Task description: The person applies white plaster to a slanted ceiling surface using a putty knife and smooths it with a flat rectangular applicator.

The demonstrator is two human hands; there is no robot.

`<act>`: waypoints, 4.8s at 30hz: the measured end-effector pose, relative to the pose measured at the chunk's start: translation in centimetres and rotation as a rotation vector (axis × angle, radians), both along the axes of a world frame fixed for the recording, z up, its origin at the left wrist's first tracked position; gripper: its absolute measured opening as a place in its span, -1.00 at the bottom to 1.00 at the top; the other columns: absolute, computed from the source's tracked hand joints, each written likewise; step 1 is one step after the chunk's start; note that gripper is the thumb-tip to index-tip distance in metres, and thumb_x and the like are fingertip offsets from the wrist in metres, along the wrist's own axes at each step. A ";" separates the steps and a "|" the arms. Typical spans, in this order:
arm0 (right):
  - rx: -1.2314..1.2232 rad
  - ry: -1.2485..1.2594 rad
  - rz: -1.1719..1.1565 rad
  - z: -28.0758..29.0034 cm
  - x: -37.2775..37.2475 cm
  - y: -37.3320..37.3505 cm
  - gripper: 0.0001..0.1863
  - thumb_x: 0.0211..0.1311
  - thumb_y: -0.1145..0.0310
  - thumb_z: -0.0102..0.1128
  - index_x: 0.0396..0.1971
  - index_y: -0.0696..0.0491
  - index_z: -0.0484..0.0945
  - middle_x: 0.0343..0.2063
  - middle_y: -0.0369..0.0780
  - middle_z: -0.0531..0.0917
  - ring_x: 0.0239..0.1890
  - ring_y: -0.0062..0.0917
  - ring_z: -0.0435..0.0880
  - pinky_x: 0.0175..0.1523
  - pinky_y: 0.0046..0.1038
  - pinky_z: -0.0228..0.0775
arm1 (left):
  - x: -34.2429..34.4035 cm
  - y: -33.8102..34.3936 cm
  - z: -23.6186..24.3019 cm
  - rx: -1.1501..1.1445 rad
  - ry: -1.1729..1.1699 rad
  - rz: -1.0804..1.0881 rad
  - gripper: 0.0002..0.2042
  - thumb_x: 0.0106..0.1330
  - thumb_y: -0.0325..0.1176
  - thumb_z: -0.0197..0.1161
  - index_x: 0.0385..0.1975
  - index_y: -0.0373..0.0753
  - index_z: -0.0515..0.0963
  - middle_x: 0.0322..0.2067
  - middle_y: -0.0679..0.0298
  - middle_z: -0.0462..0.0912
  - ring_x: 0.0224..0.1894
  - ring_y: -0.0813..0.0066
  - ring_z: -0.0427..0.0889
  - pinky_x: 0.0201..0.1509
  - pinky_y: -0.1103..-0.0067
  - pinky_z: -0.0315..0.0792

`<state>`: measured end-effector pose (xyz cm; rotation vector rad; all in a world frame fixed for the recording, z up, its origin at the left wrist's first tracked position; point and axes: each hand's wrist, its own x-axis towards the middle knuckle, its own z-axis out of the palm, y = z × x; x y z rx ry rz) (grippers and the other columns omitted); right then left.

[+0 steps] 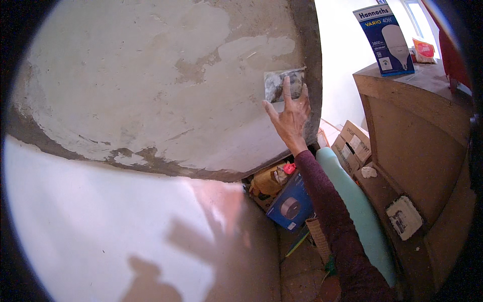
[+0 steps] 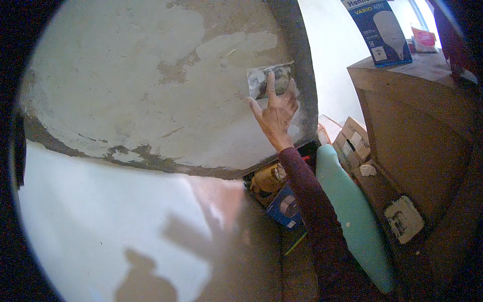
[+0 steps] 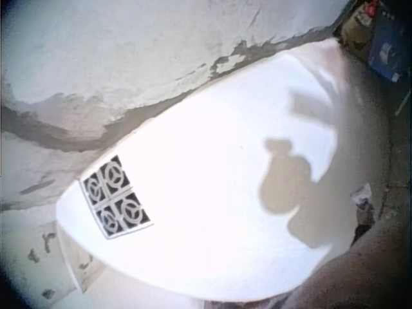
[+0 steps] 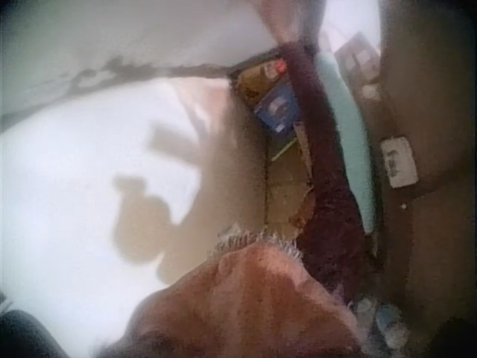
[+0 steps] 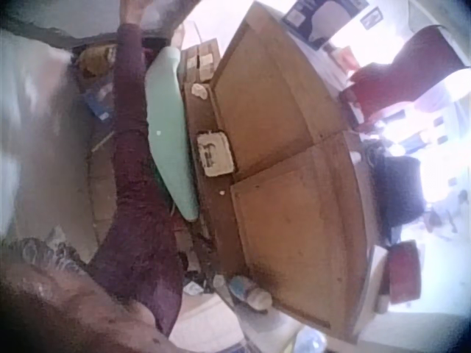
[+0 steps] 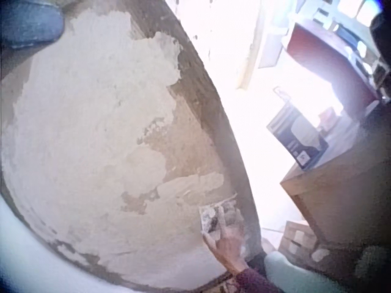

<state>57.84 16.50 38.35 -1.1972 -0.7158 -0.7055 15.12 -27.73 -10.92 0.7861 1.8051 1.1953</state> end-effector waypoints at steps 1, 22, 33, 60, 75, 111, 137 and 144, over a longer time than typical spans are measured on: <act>0.072 0.023 0.046 0.6 -0.1 -0.4 -0.02 -0.04 -0.16 0.40 0.40 -0.23 0.16 0.22 0.25 0.17 0.24 0.14 0.21 0.22 0.08 0.14 | 0.4 0.0 0.0 0.047 -0.004 0.005 -0.70 0.23 0.02 0.26 -0.47 -0.08 0.54 -0.64 0.38 0.47 -0.66 0.53 0.40 -0.62 0.52 0.30; 0.331 -0.292 0.044 5.6 -1.7 -0.1 0.03 -0.14 0.07 0.54 0.40 -0.33 0.17 0.32 0.18 0.05 0.35 0.07 0.10 0.17 0.00 0.17 | -0.5 -0.2 -3.5 -0.199 0.105 0.110 -0.59 0.28 0.01 0.21 -0.04 -0.15 0.56 -0.45 0.33 0.59 -0.46 0.49 0.51 -0.40 0.50 0.42; 0.240 0.014 0.039 3.6 -1.9 -0.3 -0.01 -0.08 -0.19 0.39 0.40 -0.31 0.16 0.23 0.24 0.17 0.23 0.07 0.25 0.13 0.06 0.16 | -0.4 -0.1 -1.4 -0.146 0.148 0.007 -0.57 0.31 -0.02 0.19 0.02 -0.19 0.50 -0.38 0.29 0.60 -0.40 0.45 0.54 -0.35 0.48 0.45; -0.489 -0.157 2.580 -15.0 -9.2 -15.6 0.13 -0.21 -0.28 0.30 0.33 0.16 0.20 0.32 -0.02 0.25 0.36 -0.20 0.22 0.14 -0.29 0.25 | 3.4 14.9 31.6 0.258 -0.224 -0.600 -0.69 0.50 -0.22 -0.02 0.03 -0.32 0.41 -0.31 0.20 0.61 -0.52 0.53 0.60 -0.55 0.67 0.42; -0.732 -1.338 1.333 -14.7 -7.7 -19.1 -0.03 -0.29 0.08 0.47 0.29 -0.09 0.34 0.29 0.06 0.23 0.32 0.02 0.22 0.37 -0.04 0.06 | 2.0 11.6 34.2 0.204 0.055 -0.714 -0.70 0.49 -0.23 0.00 0.03 -0.33 0.38 -0.40 0.30 0.53 -0.54 0.64 0.55 -0.50 0.66 0.44; -0.132 1.006 2.766 -21.9 -9.5 -19.7 0.18 -0.25 -0.26 0.42 0.38 -0.03 0.08 0.29 0.13 0.21 0.25 0.12 0.29 -0.12 -0.10 0.47 | -1.3 9.9 13.6 0.327 0.651 -0.229 -0.57 0.34 -0.49 0.05 0.23 -0.34 0.37 -0.09 -0.03 0.62 0.04 0.15 0.57 0.26 0.34 0.31; 0.322 0.321 0.574 -1.9 -10.4 9.9 0.06 0.01 0.08 0.46 0.45 -0.04 -0.01 0.27 0.34 0.05 0.34 0.19 0.05 0.36 -0.04 0.00 | 4.7 2.7 5.5 -0.077 0.090 0.083 -0.64 0.37 -0.40 0.05 0.15 -0.32 0.43 -0.06 0.04 0.60 0.01 0.25 0.56 0.19 0.39 0.35; 0.141 0.473 0.807 -6.0 -10.6 8.6 0.02 0.04 -0.05 0.40 0.43 0.01 0.07 0.24 0.30 0.17 0.34 0.07 0.09 0.37 -0.11 0.00 | 4.7 1.8 5.4 -0.083 0.087 0.120 -0.65 0.38 -0.38 0.04 0.13 -0.32 0.45 -0.05 0.05 0.60 0.01 0.27 0.56 0.17 0.41 0.36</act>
